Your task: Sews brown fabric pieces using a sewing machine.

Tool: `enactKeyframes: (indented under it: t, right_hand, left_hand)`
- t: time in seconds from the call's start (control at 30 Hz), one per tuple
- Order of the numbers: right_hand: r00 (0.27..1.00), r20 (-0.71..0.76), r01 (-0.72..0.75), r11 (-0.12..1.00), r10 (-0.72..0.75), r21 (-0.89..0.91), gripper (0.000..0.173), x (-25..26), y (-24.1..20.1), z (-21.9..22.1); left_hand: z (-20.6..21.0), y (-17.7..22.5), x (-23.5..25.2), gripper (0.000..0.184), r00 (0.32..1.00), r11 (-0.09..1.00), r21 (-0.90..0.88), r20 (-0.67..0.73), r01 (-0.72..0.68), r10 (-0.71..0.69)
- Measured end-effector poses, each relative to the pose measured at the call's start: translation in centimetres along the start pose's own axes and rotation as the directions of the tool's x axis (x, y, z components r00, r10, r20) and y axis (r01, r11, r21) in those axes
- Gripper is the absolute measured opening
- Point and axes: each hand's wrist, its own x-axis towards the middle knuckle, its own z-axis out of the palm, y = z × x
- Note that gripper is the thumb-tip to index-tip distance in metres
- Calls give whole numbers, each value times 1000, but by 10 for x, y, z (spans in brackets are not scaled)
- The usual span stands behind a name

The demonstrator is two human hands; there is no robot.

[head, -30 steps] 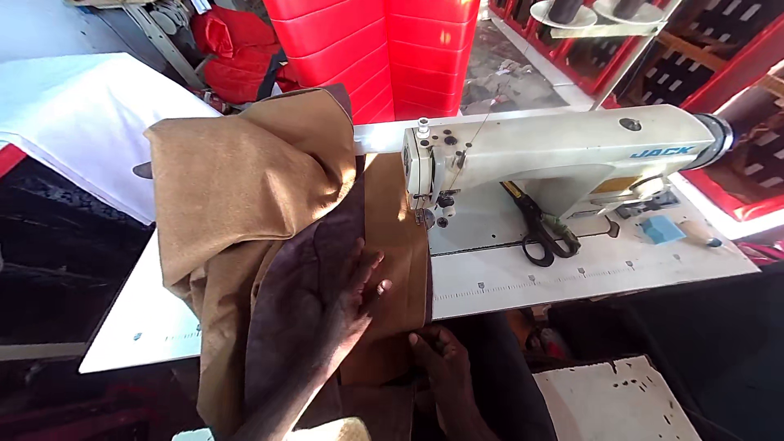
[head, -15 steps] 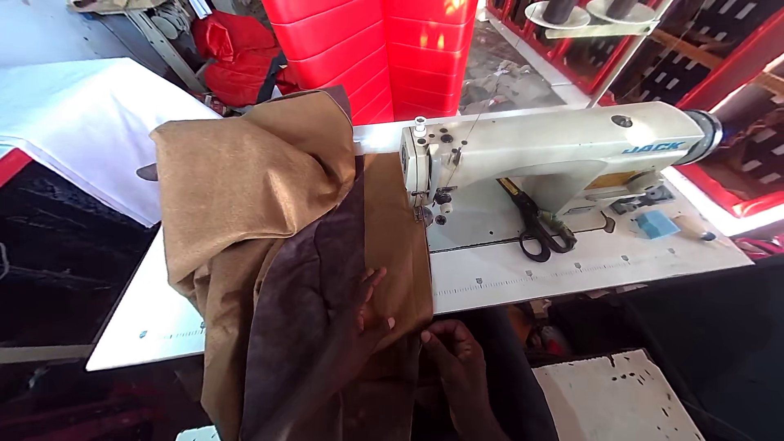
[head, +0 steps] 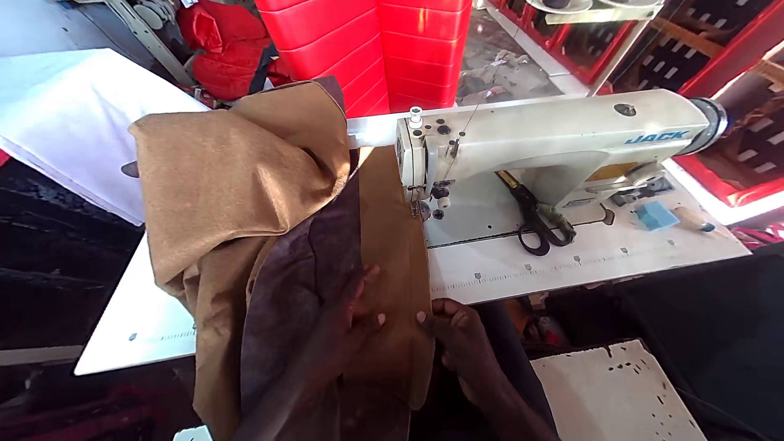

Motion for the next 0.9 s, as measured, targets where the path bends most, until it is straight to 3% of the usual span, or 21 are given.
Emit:
enactKeyframes:
  t: [0.07,0.13,0.3,0.4,0.47,0.5,0.57,0.6,0.67,0.77,0.83,0.9]
  right_hand:
    - [999,-33,-16,1000,15,-21,17,-2,15,1]
    - [997,-72,-16,1000,14,-20,18,-4,25,3]
    - [990,-132,42,999,-46,-33,16,-4,33,10]
    - [989,-126,75,995,-83,-67,16,-3,35,8]
    - [974,-112,167,961,-195,-222,16,-3,38,3]
    - [930,-112,286,880,-350,-379,16,-3,43,0]
    - [694,-10,501,493,-720,-712,21,5,51,-12]
    - [587,95,529,292,-804,-797,23,12,50,-19]
    - [524,305,541,34,-795,-840,32,26,49,-31]
    - [483,491,637,-94,-725,-765,31,45,49,-41]
    - [412,524,727,-78,-745,-682,22,53,42,-43]
    - [400,542,766,-55,-739,-640,21,56,33,-41]
  left_hand:
    - [-6,2,6,52,984,874,466,-34,-138,174]
    - [-9,15,19,43,962,725,663,-24,-187,271]
    - [17,17,85,43,871,658,581,224,-480,437]
    - [30,3,106,43,841,678,499,274,-539,467]
    - [35,-12,111,42,808,689,432,218,-582,547]
    - [37,-20,113,43,788,685,408,180,-604,588]
    - [36,-23,112,44,790,697,387,175,-604,588]
    - [36,-27,115,43,781,694,376,163,-614,602]
    - [39,-35,121,43,749,680,345,118,-647,652]
    - [35,-34,125,42,751,693,311,130,-651,647]
    - [39,-42,128,42,745,700,287,81,-654,662]
    - [45,-50,129,42,740,703,299,16,-645,672]
